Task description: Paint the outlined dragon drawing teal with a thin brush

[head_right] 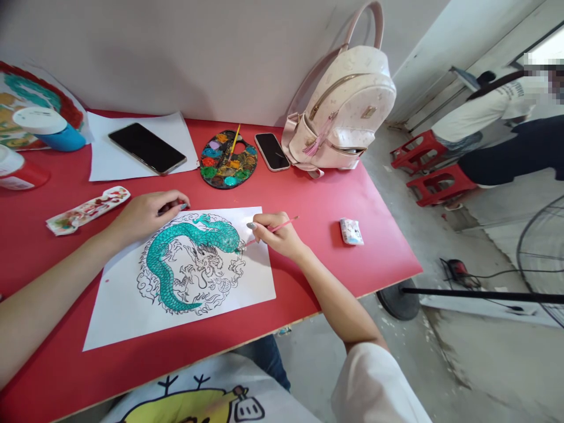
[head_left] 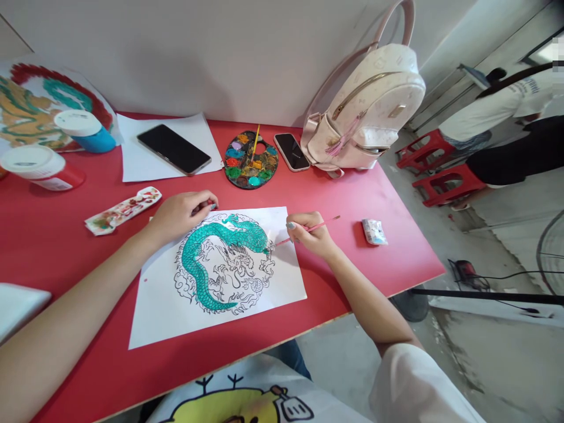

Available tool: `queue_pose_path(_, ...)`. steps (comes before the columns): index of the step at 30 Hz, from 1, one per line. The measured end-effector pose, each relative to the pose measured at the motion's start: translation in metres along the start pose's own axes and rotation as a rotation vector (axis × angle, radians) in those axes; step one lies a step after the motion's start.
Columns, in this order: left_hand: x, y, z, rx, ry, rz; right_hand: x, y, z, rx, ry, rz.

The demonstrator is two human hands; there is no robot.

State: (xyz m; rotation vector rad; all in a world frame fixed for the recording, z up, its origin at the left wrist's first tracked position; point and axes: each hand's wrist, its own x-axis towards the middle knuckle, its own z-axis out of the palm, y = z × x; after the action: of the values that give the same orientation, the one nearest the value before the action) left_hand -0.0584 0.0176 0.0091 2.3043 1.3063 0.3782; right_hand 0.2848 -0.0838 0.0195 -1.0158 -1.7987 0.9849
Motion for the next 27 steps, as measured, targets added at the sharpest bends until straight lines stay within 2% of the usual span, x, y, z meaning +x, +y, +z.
queue_pose_path(27, 0.0001, 0.0000, 0.0001, -0.010, 0.009, 0.003, 0.0011, -0.0010, 0.0000, 0.002, 0.003, 0.007)
